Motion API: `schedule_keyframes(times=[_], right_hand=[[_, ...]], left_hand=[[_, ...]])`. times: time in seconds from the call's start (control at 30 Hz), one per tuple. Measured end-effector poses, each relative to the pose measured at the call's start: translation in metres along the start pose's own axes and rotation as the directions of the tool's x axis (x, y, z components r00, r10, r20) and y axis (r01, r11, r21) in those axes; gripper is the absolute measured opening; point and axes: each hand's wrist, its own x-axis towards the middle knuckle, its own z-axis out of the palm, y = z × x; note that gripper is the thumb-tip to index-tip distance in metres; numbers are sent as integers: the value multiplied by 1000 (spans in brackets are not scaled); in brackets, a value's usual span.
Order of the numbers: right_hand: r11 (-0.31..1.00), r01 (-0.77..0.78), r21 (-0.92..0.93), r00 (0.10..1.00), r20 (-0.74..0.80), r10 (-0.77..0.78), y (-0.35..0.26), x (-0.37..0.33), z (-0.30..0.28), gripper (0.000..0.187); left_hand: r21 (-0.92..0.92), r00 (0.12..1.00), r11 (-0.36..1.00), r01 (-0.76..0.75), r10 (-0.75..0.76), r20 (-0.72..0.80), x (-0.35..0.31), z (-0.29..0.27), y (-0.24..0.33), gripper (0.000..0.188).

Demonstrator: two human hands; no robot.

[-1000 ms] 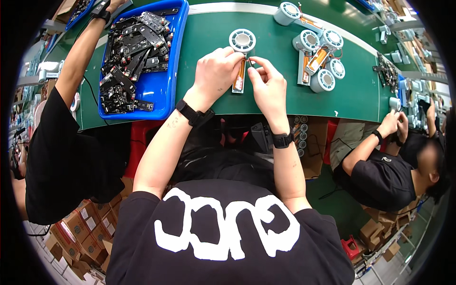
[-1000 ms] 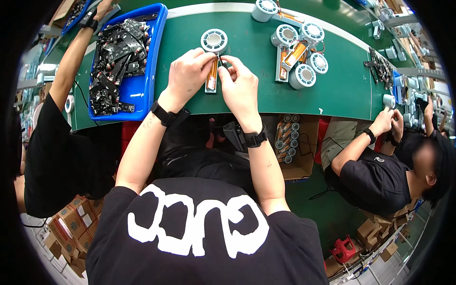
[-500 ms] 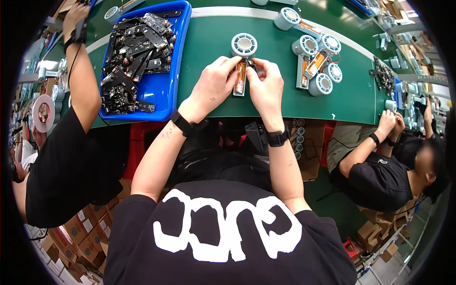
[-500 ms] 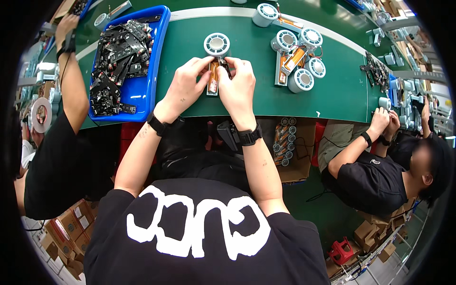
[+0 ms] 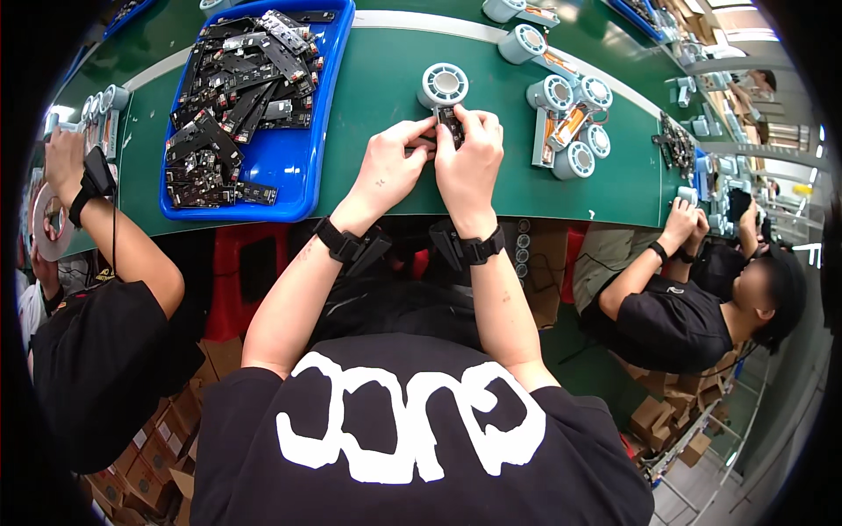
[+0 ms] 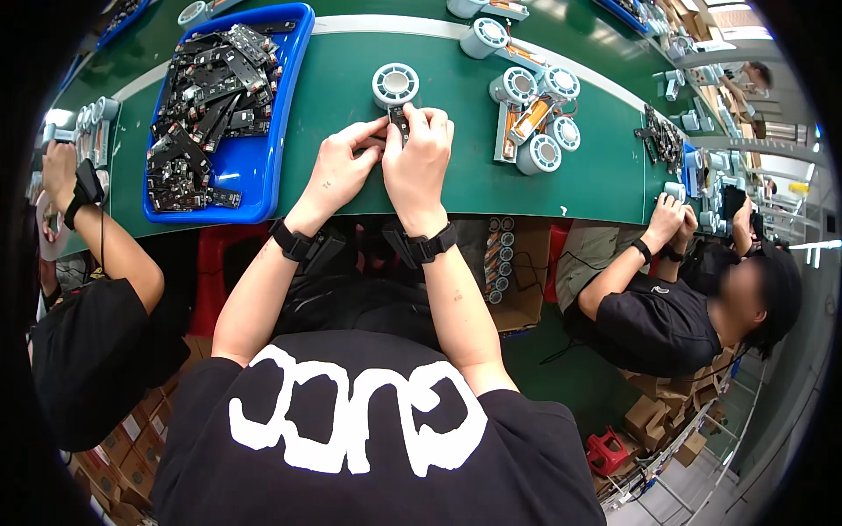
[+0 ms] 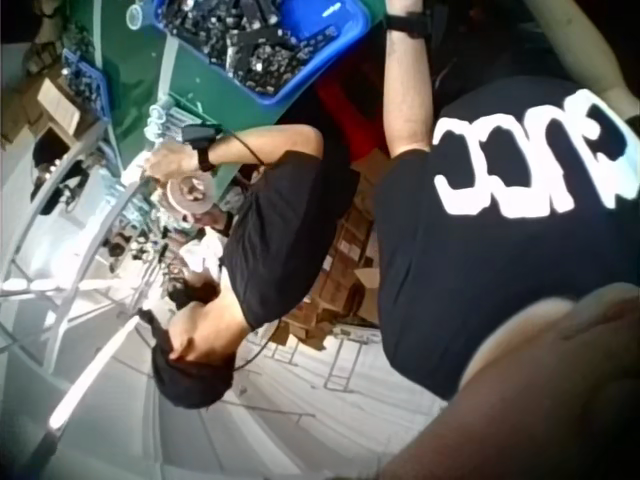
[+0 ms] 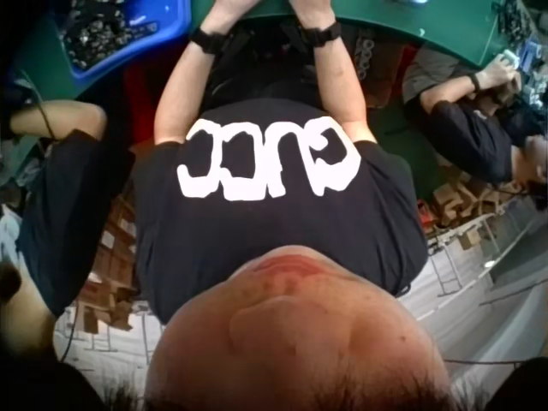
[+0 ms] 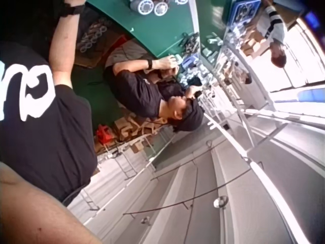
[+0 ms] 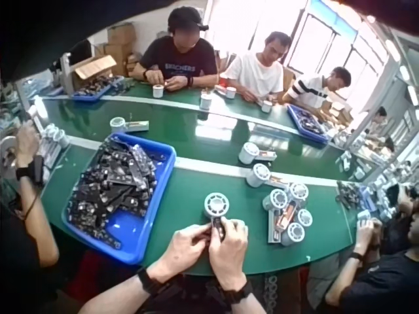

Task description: Assembling small electrical connector components at a production line workstation.

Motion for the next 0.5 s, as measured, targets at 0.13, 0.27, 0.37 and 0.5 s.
schedule_keyframes(times=[0.13,0.27,0.37,0.5], right_hand=[[999,-35,10,999,16,35,-1,-3,0,29],[977,-172,128,985,40,168,-4,-3,2,29],[826,-471,311,882,202,426,-4,2,-5,32],[990,-66,-121,998,5,67,-2,-14,13,43]], left_hand=[[-21,998,999,-44,45,37,-1,0,-2,43],[-27,998,999,-37,38,50,-4,-2,-3,44],[-10,994,998,-69,70,78,-5,-2,-6,40],[127,993,985,-121,120,19,-14,-1,-2,31]])
